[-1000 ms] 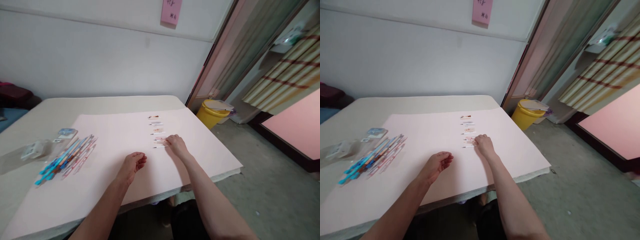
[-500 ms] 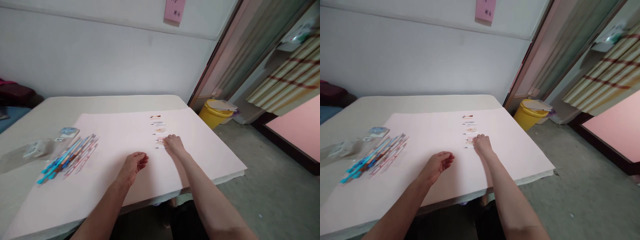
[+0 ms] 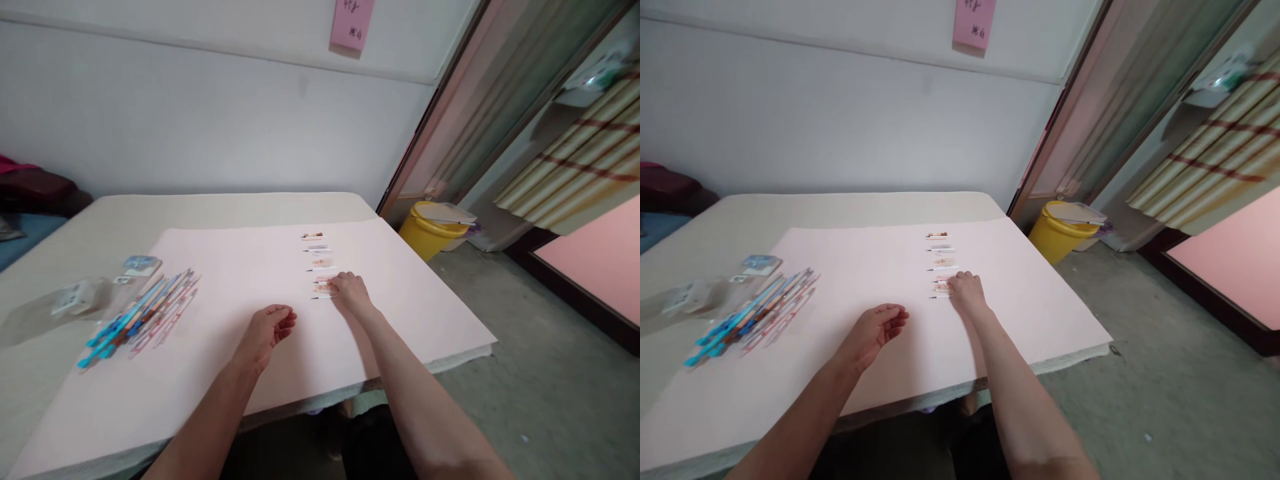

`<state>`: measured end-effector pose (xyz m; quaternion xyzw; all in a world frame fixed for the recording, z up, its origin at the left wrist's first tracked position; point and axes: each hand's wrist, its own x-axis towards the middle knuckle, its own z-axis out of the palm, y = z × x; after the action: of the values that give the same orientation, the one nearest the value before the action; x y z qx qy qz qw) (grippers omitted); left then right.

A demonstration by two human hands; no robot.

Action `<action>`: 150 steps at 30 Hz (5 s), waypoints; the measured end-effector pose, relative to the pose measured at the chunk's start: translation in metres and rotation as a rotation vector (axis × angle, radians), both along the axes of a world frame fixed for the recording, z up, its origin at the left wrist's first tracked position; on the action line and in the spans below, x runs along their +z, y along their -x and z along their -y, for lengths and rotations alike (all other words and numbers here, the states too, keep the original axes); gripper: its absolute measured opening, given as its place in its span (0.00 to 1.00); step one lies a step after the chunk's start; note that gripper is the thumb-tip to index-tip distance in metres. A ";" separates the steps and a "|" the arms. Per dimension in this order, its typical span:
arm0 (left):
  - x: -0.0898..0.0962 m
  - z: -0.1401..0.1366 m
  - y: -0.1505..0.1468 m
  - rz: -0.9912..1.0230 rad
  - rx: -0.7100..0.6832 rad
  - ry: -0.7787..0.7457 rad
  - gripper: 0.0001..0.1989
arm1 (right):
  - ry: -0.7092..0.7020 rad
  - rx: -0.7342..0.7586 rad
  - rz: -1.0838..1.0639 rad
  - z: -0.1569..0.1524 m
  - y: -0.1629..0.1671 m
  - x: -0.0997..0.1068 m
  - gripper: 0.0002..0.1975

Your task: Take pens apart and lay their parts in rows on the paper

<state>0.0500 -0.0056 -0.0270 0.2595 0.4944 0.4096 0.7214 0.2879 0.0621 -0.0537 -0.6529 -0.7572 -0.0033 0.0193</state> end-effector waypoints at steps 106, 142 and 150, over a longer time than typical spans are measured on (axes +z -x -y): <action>0.003 -0.001 0.002 0.047 0.024 -0.006 0.09 | -0.020 0.031 -0.104 0.011 0.007 0.001 0.15; 0.008 0.004 0.012 -0.010 0.034 -0.082 0.10 | -0.142 -0.136 -0.050 0.044 0.016 0.031 0.10; 0.009 -0.006 0.047 -0.416 0.025 -0.304 0.11 | -0.222 0.250 -0.182 0.087 0.113 0.027 0.08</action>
<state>0.0034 0.0005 -0.0178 0.4376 0.5681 0.4257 0.5519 0.1754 -0.0249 -0.0265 -0.5452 -0.8226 -0.0254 0.1597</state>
